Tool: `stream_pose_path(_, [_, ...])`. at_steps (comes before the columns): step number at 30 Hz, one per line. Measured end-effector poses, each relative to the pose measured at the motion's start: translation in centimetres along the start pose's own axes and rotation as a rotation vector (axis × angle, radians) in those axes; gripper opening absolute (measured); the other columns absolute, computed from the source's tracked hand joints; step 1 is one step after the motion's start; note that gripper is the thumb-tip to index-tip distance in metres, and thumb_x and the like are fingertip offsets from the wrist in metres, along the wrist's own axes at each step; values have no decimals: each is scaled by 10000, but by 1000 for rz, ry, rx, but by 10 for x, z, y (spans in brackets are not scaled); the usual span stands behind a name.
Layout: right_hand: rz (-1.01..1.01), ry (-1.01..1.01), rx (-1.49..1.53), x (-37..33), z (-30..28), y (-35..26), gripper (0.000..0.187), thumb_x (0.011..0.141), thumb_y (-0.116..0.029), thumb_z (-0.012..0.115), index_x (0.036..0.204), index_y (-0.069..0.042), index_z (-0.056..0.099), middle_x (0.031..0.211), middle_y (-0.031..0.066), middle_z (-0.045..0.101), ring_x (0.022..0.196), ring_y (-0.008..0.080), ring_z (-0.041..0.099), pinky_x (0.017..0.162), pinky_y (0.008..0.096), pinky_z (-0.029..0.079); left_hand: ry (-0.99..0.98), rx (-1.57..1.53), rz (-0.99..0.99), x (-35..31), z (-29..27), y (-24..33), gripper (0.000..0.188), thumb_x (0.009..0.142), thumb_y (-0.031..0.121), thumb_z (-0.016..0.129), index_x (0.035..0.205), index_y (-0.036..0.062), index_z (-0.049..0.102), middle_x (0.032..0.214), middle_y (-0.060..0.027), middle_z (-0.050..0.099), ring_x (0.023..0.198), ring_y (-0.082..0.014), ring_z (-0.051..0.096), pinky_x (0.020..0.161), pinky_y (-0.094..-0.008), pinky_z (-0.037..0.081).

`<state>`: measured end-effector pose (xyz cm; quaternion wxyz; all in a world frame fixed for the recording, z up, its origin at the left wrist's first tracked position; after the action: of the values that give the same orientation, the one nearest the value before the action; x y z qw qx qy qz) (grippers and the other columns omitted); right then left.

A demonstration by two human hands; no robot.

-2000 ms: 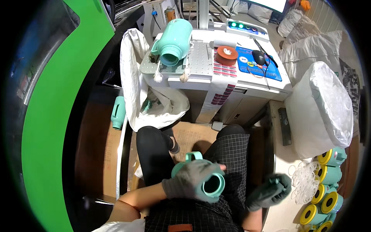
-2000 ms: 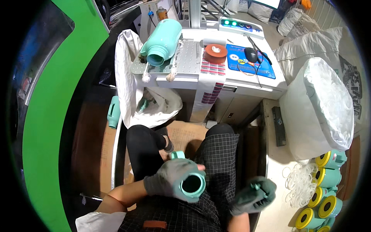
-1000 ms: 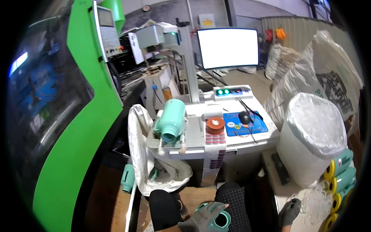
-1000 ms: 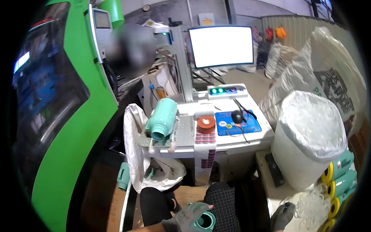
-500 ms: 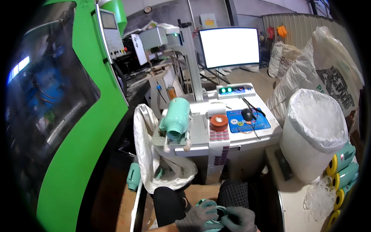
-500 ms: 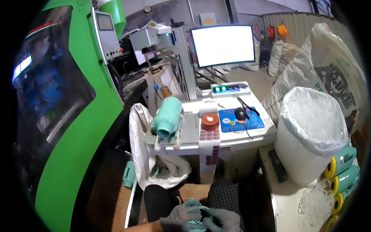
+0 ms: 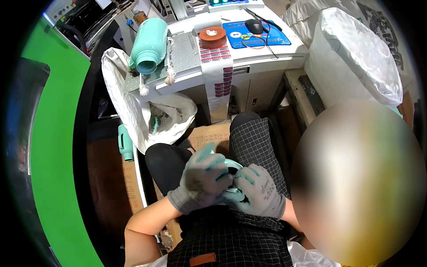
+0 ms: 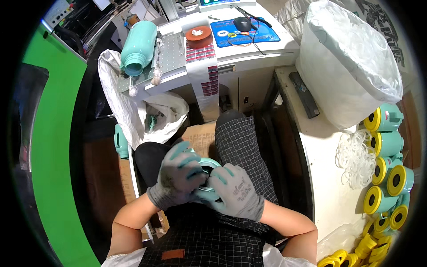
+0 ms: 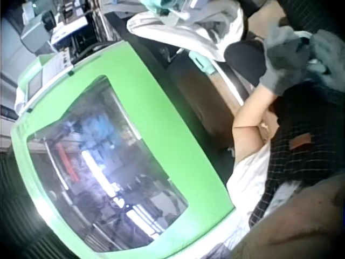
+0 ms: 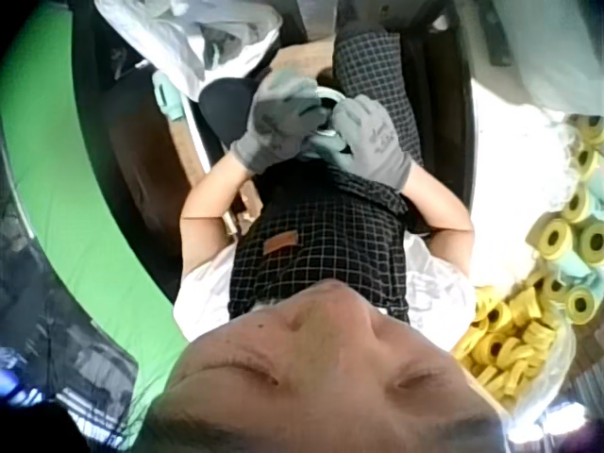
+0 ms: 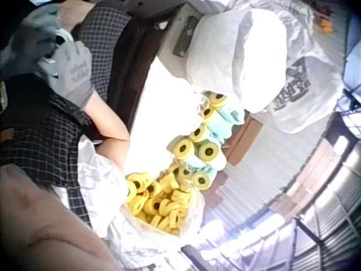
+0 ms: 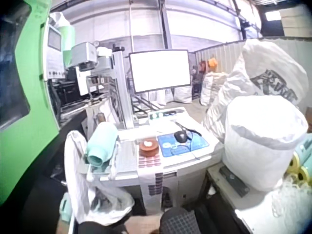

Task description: The person assembles teal plastic containers by inserting a white plastic ring into the opening, applying a label, and screwing on a yellow lid. The person handles the items one at a time, placing the finished containers on a nearby table.

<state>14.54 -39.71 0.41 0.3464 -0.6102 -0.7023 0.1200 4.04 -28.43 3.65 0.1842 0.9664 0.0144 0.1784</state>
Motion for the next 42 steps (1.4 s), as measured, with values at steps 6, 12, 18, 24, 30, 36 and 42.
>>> stream_pose_path(6, [-98, 145, -30, 19, 10, -7, 458, 761, -315, 880, 1059, -35, 673, 1042, 121, 635, 820, 275, 607, 700, 413, 486, -81, 415, -149, 9, -16, 3, 262, 769, 242, 788, 992, 112, 744, 954, -78, 653, 981, -305, 621, 853, -469, 534])
stream_pose_path(12, [-81, 88, -71, 22, 11, -5, 305, 778, -331, 860, 890, -77, 732, 953, 94, 660, 756, 254, 634, 639, 401, 502, -292, 496, -57, 46, -17, -6, 151, 707, 212, 780, 816, 122, 725, 897, -58, 620, 946, -275, 618, 799, -416, 539])
stream_pose_path(18, [-51, 84, -19, 15, 7, -1, 285, 789, -344, 850, 876, -96, 741, 889, 72, 668, 725, 247, 635, 629, 389, 503, -494, 378, -31, 48, 7, -14, 90, 761, 176, 756, 793, 107, 708, 901, -70, 663, 816, -258, 701, 675, -387, 583])
stream_pose_path(24, [-2, 175, -24, 10, 1, -1, 311, 771, -342, 868, 827, -93, 689, 892, 71, 639, 739, 245, 640, 607, 378, 500, -477, 374, -127, 54, 17, -9, 80, 836, 165, 735, 874, 100, 710, 876, -62, 676, 788, -284, 720, 668, -388, 591])
stream_pose_path(30, [68, 499, 146, -87, -18, 36, 427, 644, -222, 924, 949, -78, 662, 1021, 136, 689, 797, 257, 674, 740, 387, 568, 184, -249, -188, 8, 23, -13, 446, 914, 379, 752, 1240, 89, 660, 1181, -162, 661, 1040, -341, 660, 849, -475, 538])
stream_pose_path(36, [881, 168, 727, -164, 11, 55, 790, 911, -334, 693, 1515, 98, 421, 1347, 263, 621, 1117, 327, 703, 940, 434, 591, 40, -239, -58, -2, 56, 44, 672, 908, 546, 735, 1385, 99, 580, 1400, -213, 580, 1275, -411, 566, 1058, -569, 482])
stream_pose_path(42, [926, 627, 1063, -155, -28, 70, 793, 979, -376, 599, 1560, 98, 342, 1254, 260, 648, 827, 265, 740, 608, 312, 610, 345, -543, -479, 55, 35, -122, 716, 899, 358, 812, 1418, -47, 531, 1356, -193, 629, 1263, -314, 606, 1074, -404, 484])
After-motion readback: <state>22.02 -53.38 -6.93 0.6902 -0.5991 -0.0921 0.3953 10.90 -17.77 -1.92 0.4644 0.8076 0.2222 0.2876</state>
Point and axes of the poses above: each hand's wrist, its own x-axis towards the middle knuckle, its own z-axis out of the palm, y = z × x, the point moved 6 cm from there along x, towards the middle knuckle
